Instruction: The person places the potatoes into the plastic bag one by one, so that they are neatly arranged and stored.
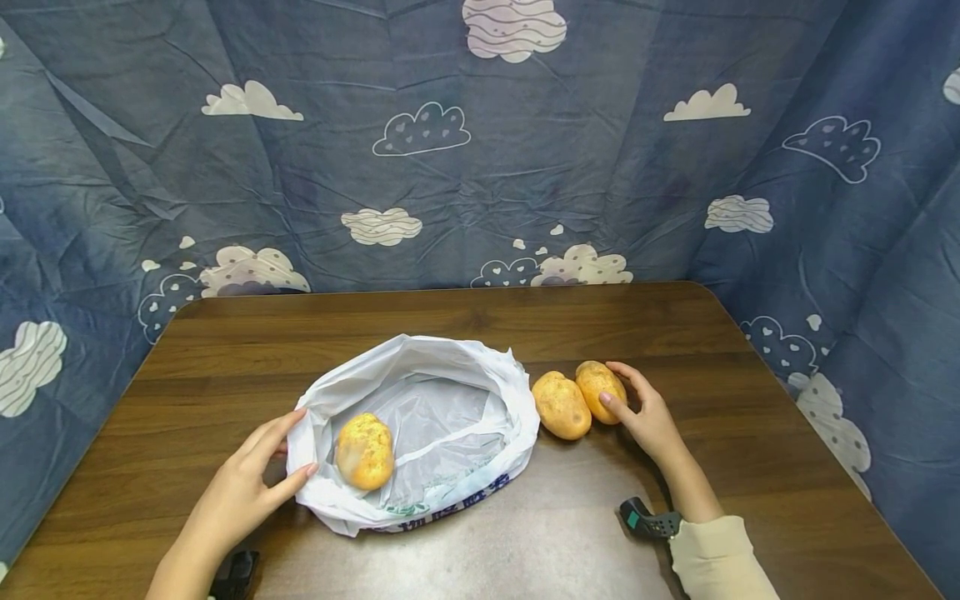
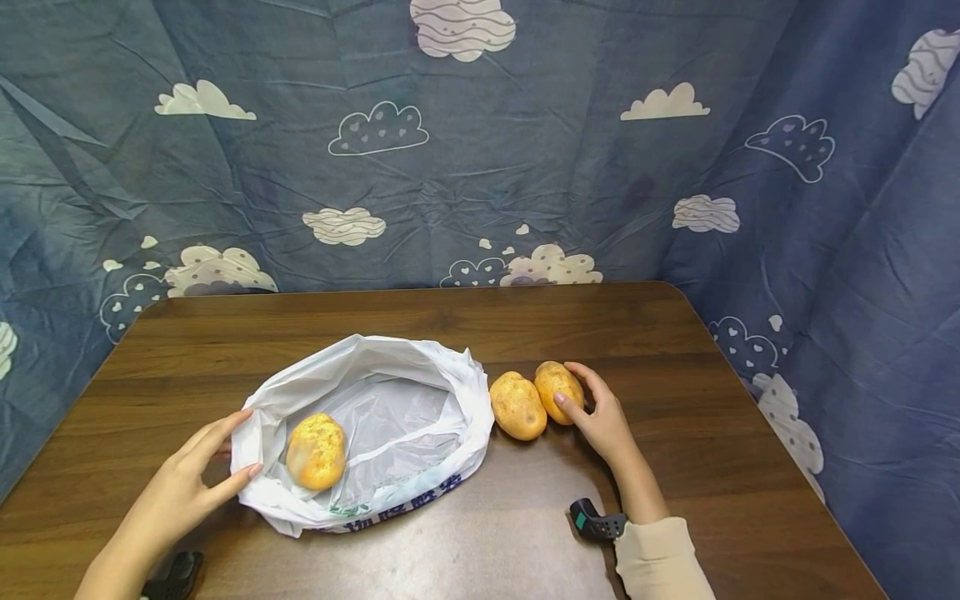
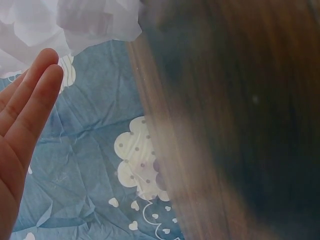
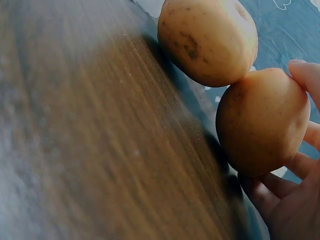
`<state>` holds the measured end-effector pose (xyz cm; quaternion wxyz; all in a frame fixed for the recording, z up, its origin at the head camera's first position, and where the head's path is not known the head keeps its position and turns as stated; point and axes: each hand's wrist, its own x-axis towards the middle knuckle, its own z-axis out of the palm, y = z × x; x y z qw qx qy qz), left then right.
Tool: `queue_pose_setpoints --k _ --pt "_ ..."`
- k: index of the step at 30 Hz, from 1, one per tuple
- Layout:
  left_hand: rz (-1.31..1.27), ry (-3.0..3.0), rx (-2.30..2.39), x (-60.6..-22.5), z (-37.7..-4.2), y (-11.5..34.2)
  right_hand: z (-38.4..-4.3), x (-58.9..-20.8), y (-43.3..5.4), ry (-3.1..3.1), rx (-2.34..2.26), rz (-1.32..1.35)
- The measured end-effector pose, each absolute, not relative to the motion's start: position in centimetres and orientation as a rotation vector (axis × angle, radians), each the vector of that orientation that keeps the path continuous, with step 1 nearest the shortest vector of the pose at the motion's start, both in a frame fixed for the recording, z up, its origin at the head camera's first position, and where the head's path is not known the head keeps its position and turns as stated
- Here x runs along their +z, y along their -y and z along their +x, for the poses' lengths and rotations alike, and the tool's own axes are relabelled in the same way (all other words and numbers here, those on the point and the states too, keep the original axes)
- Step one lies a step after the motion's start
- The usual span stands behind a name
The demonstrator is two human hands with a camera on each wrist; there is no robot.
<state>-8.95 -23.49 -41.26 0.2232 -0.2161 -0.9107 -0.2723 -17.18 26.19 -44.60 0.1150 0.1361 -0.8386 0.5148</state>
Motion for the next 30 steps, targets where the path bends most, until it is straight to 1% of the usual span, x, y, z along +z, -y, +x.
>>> queue_pose_setpoints --k 6,14,26,30 --pt "-0.603 2.513 -0.755 -41.3 -9.0 23.5 -17.9 -46.1 -27.0 2.463 1.527 0.397" --pt "-0.605 2.503 -0.754 -41.4 -9.0 23.5 -16.5 -43.4 -25.5 2.419 1.551 0.326" --pt "-0.600 2.512 -0.749 -41.4 -9.0 23.5 -16.5 -43.4 -25.5 2.311 1.627 0.213" --pt "-0.592 2.518 -0.750 -41.4 -8.9 23.5 -16.6 -43.3 -25.5 2.258 1.626 0.212"
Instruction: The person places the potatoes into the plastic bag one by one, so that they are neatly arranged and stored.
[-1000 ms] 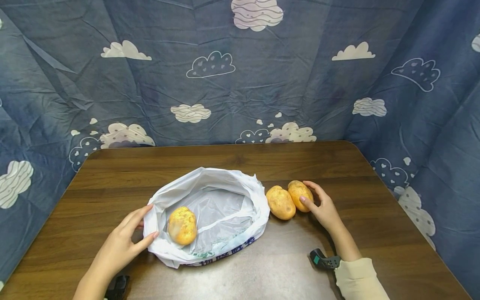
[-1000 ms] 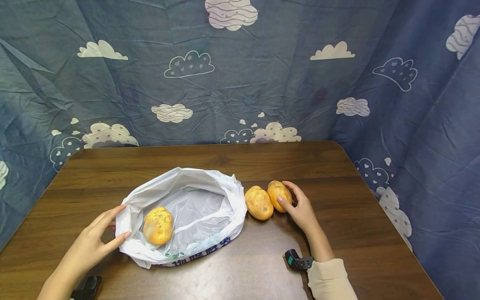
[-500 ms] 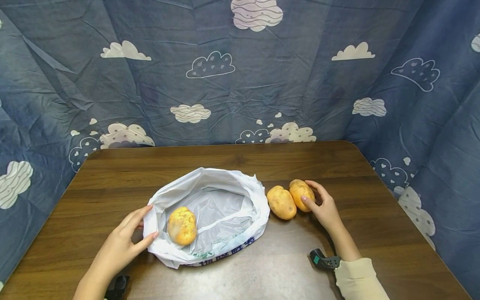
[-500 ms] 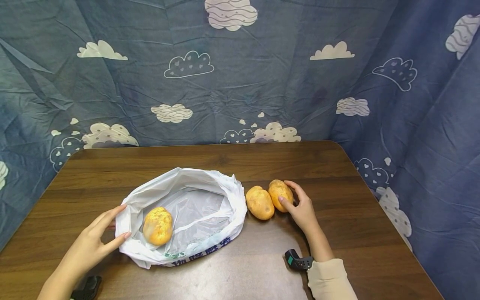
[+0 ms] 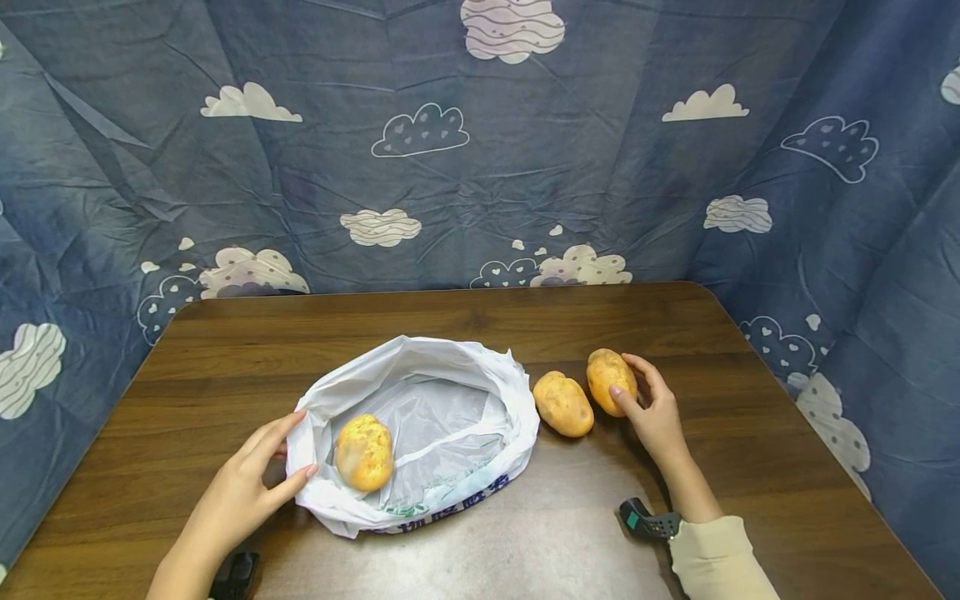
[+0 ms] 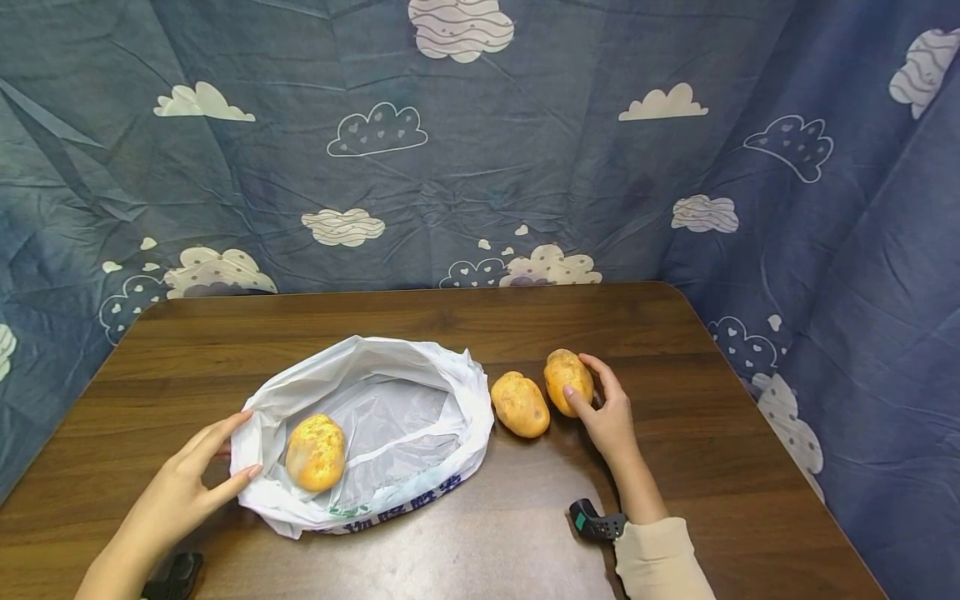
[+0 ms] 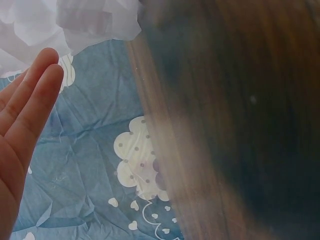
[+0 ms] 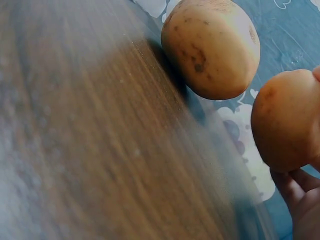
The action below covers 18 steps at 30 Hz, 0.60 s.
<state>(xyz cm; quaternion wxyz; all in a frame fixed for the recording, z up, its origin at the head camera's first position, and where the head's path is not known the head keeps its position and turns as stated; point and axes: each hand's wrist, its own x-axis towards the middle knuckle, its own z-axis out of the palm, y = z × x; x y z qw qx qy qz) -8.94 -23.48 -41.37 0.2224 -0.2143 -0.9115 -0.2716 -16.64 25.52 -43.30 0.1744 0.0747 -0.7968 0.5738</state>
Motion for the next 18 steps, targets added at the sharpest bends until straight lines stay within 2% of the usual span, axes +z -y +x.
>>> queue_pose_setpoints --k 18 --pt "-0.595 2.517 -0.758 -41.5 -9.0 23.6 -16.4 -41.9 -24.6 2.088 1.658 0.336"
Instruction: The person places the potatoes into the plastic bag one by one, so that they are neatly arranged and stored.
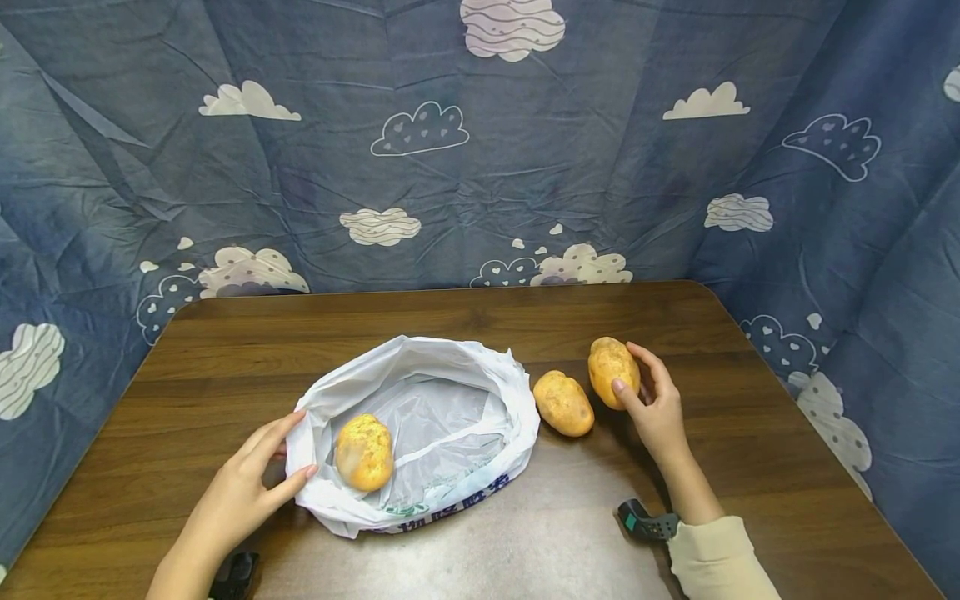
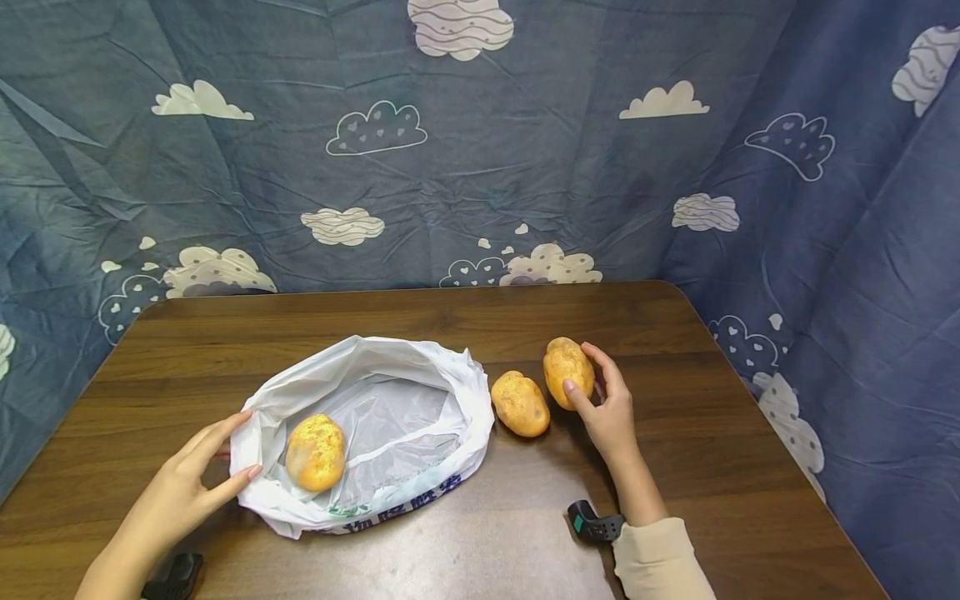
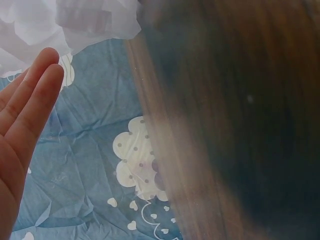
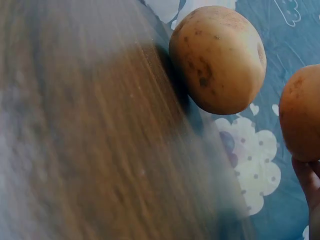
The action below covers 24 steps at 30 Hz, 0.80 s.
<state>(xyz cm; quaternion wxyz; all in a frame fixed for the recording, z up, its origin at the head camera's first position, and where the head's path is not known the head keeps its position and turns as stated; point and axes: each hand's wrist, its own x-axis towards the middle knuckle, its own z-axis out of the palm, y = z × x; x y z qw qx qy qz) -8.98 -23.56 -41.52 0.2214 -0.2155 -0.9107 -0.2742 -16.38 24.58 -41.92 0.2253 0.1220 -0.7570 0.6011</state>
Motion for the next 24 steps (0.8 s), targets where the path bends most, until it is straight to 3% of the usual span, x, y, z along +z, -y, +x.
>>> queue_pose_setpoints --k 24 --pt "-0.599 2.513 -0.750 -41.4 -8.9 23.5 -16.0 -40.5 -22.5 1.862 1.754 0.701"
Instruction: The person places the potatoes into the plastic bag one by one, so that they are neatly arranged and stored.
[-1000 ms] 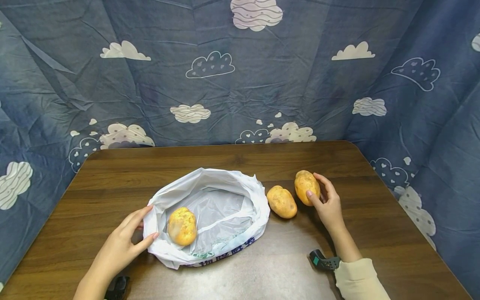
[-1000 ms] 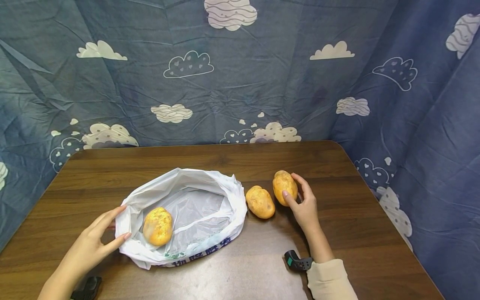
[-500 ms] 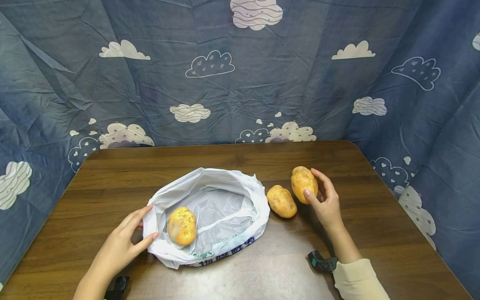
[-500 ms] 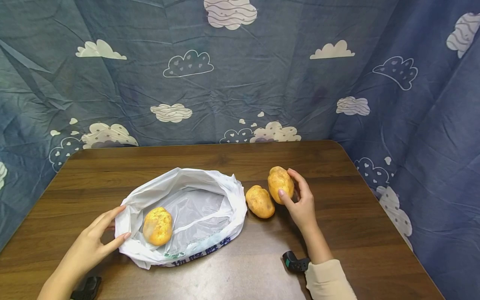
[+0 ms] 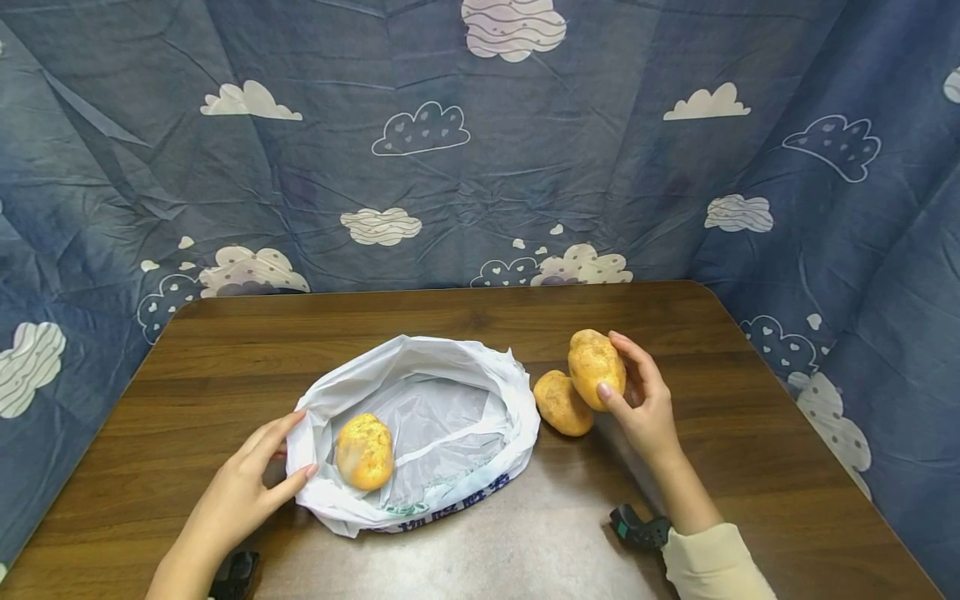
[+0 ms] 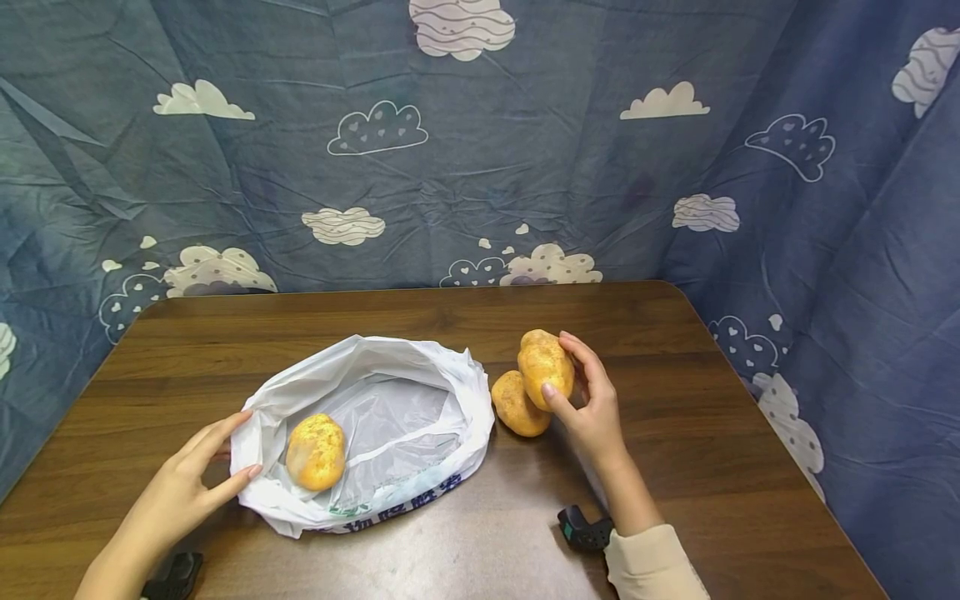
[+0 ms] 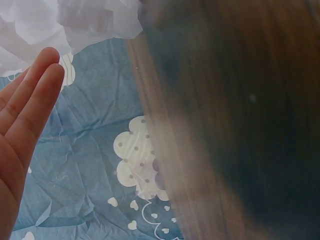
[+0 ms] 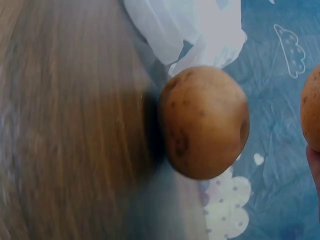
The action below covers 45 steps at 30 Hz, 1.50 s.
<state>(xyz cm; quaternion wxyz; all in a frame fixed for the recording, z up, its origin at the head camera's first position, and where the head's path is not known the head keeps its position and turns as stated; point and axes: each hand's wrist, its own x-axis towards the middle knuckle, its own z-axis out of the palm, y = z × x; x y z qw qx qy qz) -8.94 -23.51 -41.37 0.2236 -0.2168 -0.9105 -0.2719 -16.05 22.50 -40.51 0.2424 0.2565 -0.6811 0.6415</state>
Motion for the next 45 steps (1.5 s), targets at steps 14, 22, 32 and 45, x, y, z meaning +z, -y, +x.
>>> queue_pose_setpoints --k 14,22,32,45 --pt "-0.615 2.505 -0.760 -41.5 -9.0 23.5 -14.4 -37.9 -19.2 1.848 1.727 0.848" --pt "-0.597 2.519 -0.752 -41.5 -8.9 23.5 -14.3 -37.7 -17.8 1.866 1.705 0.910" --pt "-0.600 2.512 -0.755 -41.5 -9.1 23.6 -14.1 -37.9 -16.0 1.891 1.692 0.967" --pt "-0.605 2.505 -0.759 -41.6 -9.1 23.5 -14.0 -38.8 -14.0 1.969 1.785 1.031"
